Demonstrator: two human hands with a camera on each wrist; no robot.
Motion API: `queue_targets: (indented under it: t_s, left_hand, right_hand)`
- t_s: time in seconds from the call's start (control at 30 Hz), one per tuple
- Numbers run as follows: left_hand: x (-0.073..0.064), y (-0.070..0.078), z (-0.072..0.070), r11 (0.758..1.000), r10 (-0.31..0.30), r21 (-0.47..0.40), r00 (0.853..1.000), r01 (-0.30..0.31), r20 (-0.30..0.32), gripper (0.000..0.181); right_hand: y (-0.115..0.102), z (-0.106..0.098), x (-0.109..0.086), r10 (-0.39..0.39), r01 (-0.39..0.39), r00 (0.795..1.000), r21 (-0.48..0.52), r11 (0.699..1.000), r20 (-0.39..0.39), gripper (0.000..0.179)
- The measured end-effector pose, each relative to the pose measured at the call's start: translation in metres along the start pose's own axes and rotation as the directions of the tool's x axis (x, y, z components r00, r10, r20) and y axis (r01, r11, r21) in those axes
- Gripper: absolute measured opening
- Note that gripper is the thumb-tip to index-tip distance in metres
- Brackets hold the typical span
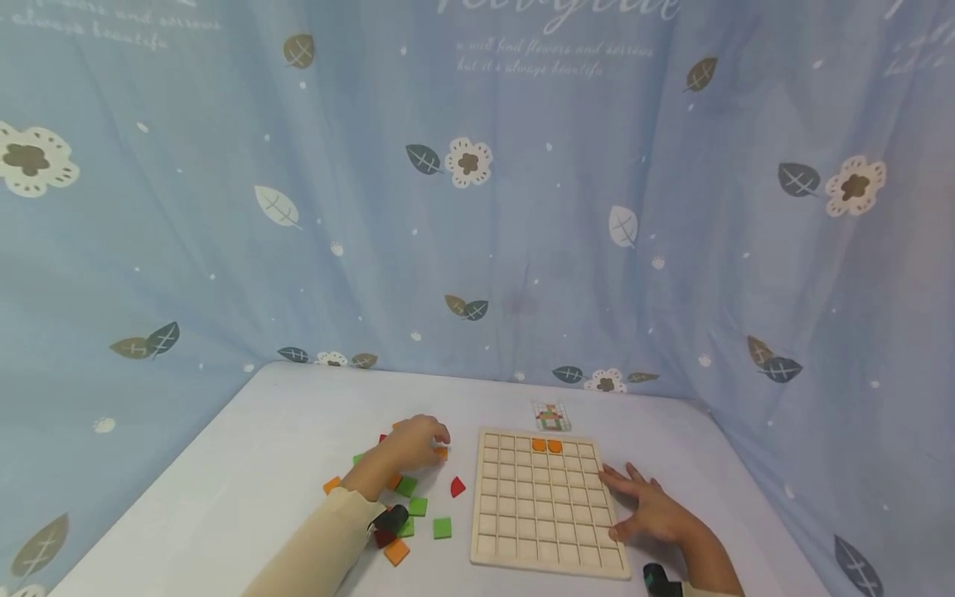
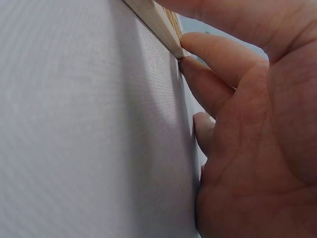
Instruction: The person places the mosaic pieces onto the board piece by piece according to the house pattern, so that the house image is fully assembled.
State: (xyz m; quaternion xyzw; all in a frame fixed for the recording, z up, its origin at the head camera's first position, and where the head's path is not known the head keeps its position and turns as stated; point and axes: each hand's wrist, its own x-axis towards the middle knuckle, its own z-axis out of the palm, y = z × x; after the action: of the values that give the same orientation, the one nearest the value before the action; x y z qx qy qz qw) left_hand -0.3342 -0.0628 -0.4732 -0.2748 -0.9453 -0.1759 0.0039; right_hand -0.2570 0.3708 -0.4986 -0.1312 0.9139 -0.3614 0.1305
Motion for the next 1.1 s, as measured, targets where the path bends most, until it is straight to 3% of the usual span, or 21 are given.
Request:
queue_targets:
  t_s: [0.23, 0.57, 0.7, 1.1]
  left_hand:
    - [-0.0034, 0.0009, 0.0016, 0.992, -0.106, -0.071, 0.994, 0.109, 0.036, 0.027]
    - [-0.0046, -0.0015, 0.0057, 0.985, -0.134, -0.109, 0.99, 0.137, 0.038, 0.023]
    - [-0.0051, -0.0011, 0.0061, 0.984, -0.133, -0.113, 0.99, 0.137, 0.044, 0.021]
    - [0.0029, 0.0018, 0.0048, 0.994, -0.043, -0.102, 0.999, 0.046, 0.028, 0.019]
  right_hand:
    - [0.0004, -0.0002, -0.0003, -0.009, 0.009, 1.0, -0.008, 1.0, -0.002, 0.096]
    - [0.002, 0.0016, 0.0014, -0.006, 0.006, 1.0, -0.024, 1.0, -0.018, 0.097]
    - [0.003, 0.0024, 0.0018, -0.008, 0.008, 1.0, -0.02, 1.0, -0.015, 0.098]
    - [0.0003, -0.0026, 0.0004, 0.008, -0.008, 1.0, 0.015, 1.0, 0.026, 0.097]
